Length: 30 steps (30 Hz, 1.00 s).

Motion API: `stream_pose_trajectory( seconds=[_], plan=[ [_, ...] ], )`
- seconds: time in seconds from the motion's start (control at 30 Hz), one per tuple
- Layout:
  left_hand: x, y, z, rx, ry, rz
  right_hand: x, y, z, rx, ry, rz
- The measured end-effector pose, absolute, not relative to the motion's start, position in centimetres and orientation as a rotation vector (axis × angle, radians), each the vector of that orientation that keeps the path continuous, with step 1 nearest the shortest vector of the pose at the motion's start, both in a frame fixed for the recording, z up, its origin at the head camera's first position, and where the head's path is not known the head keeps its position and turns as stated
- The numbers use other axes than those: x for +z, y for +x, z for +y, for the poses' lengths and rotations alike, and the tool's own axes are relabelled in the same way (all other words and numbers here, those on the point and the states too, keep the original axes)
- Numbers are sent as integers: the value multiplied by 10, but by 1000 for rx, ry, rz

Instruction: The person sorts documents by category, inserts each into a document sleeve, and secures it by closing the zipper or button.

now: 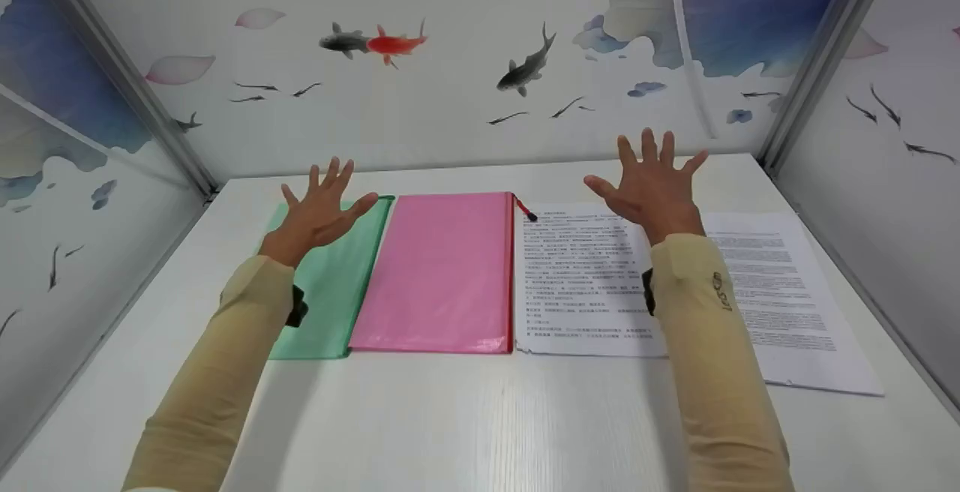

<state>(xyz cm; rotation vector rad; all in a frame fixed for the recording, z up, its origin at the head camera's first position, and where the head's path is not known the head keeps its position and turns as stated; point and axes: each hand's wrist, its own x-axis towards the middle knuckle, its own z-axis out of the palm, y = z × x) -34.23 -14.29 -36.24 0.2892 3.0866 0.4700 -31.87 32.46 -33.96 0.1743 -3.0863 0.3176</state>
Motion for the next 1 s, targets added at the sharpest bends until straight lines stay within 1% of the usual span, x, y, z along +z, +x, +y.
stream_pose_trajectory(
  seconds=[0.17, 0.47, 0.7, 1.0],
  plan=[
    [-368, -337, -125, 550, 318, 3030, -344, -315, 325, 367, 177, -3119],
    [-381, -324, -94, 692, 361, 2933, -353, -306, 329, 607, 197, -3108],
    [-392, -313, -73, 1007, 440, 2798, -360, -296, 340, 751, 176, -3085],
    [-412, -300, -48, 1367, 365, 2635, -375, -282, 347, 1007, 72, -2954]
  ],
)
